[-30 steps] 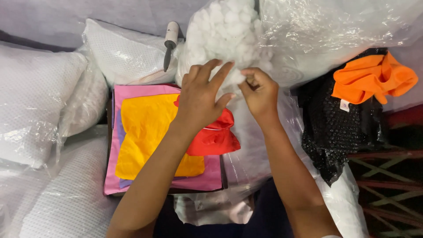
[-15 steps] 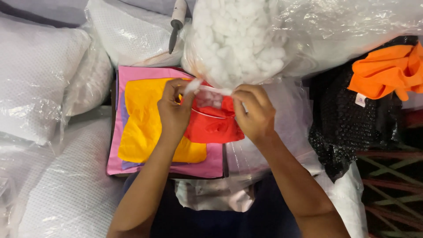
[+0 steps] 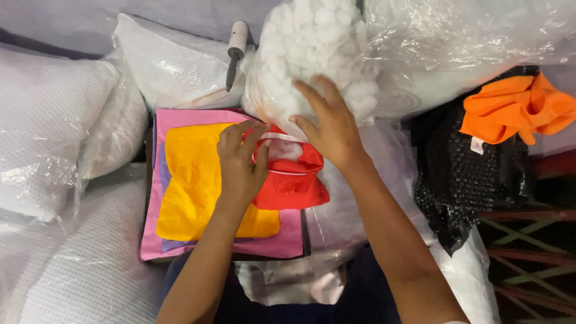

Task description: Stuffing a small red fabric casing with white fiberfill material

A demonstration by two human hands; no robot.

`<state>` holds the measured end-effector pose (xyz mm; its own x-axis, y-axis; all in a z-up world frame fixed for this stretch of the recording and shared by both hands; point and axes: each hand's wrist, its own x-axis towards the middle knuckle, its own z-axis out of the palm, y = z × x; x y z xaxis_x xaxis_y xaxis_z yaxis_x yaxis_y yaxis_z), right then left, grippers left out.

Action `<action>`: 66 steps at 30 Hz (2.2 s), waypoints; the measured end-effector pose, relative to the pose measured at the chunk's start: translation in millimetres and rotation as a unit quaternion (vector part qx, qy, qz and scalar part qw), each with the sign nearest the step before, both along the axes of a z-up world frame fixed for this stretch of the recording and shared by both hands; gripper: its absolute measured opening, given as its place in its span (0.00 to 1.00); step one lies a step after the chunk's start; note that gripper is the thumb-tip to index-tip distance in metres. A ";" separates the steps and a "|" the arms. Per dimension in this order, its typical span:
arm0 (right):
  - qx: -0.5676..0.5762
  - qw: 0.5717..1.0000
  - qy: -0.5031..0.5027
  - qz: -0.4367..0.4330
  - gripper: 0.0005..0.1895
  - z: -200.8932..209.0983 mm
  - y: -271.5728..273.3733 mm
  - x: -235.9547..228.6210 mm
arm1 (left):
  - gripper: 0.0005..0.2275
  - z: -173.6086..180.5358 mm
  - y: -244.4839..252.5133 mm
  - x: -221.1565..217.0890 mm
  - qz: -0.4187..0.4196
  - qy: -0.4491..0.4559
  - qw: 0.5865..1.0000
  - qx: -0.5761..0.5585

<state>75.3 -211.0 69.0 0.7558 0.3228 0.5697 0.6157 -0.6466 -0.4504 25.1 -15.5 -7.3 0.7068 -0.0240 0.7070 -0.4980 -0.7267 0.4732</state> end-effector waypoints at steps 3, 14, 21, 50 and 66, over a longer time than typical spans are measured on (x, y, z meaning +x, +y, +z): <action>0.093 0.995 0.031 0.003 0.12 -42.7 -4.8 25.7 | 0.14 29.0 -7.5 5.5 -0.023 -0.021 0.999 -0.033; 0.397 0.916 0.034 0.049 0.05 -6.3 -32.2 6.1 | 0.08 78.9 -36.0 70.6 -0.085 -0.026 0.995 0.041; 0.422 0.894 0.140 0.049 0.08 -0.9 -31.3 1.8 | 0.28 110.9 -43.8 46.5 -0.194 0.145 0.970 -0.023; 0.620 0.784 -0.029 -0.002 0.16 20.8 -70.2 -4.9 | 0.17 112.3 -45.5 41.2 -0.153 -0.007 0.984 0.096; 0.321 0.933 -0.148 0.065 0.08 -41.7 0.3 -47.0 | 0.02 96.7 -31.9 50.7 -0.167 0.000 0.910 -0.381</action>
